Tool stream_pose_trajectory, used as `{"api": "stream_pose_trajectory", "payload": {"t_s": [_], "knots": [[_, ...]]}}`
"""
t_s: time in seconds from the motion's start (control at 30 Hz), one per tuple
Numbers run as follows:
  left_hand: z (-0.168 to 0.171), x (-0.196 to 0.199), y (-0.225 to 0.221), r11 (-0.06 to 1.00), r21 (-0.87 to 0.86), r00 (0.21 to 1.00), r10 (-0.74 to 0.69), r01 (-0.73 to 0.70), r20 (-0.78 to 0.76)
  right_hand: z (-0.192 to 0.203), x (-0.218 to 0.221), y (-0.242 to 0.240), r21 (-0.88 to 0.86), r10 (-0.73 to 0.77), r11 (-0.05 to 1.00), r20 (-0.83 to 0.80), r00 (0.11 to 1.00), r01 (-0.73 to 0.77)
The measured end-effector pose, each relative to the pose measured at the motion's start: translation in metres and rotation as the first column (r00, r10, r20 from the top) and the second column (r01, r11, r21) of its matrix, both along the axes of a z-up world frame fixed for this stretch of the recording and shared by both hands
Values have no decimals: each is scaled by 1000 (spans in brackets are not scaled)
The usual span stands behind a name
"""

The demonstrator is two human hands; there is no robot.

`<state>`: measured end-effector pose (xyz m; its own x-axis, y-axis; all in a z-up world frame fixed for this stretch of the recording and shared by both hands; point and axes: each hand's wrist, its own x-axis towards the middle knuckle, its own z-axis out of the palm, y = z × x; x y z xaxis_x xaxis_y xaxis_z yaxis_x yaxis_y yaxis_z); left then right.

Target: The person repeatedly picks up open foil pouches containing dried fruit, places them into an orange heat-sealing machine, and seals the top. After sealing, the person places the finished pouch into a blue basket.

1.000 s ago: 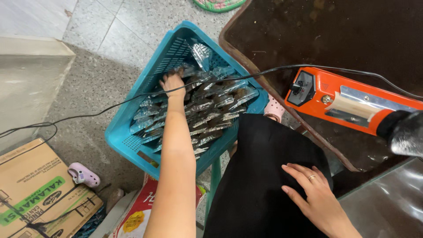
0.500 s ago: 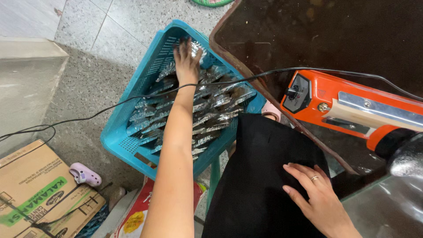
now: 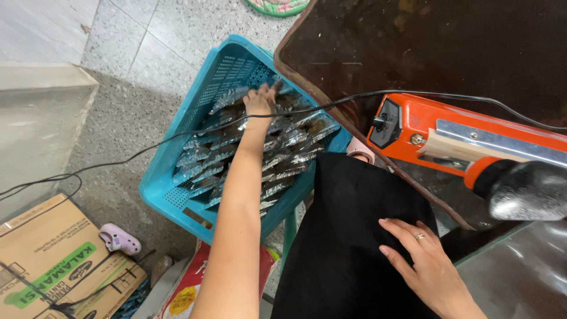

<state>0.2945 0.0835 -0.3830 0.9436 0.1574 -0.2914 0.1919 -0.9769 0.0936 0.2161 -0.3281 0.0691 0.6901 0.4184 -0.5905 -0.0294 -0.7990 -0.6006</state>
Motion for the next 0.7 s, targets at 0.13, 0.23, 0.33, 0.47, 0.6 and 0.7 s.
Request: {"api": "stream_pose_trajectory", "payload": {"t_s": [0.13, 0.23, 0.33, 0.47, 0.6, 0.7], "knots": [[-2, -1, -1, 1000, 21, 1000, -13, 13, -17, 4, 2, -2, -6, -30, 1000, -32, 999, 29], [7, 3, 2, 993, -116, 999, 33, -36, -24, 9, 2, -6, -21, -38, 999, 23, 999, 39], [26, 9, 1, 989, -135, 998, 61, -61, 2, 19, -3, -13, -39, -77, 996, 62, 995, 80], [79, 6, -2, 983, -152, 973, -67, 102, 219, 41, -14, -38, 67, -186, 982, 168, 968, 177], [165, -20, -47, 846, -530, 934, 137, 63, 329, 63, -42, -82, 12, -425, 888, 404, 810, 459], [249, -57, -123, 552, -732, 889, 427, -399, -163, 77, -75, -123, 97, -617, 750, 458, 640, 654]]}}
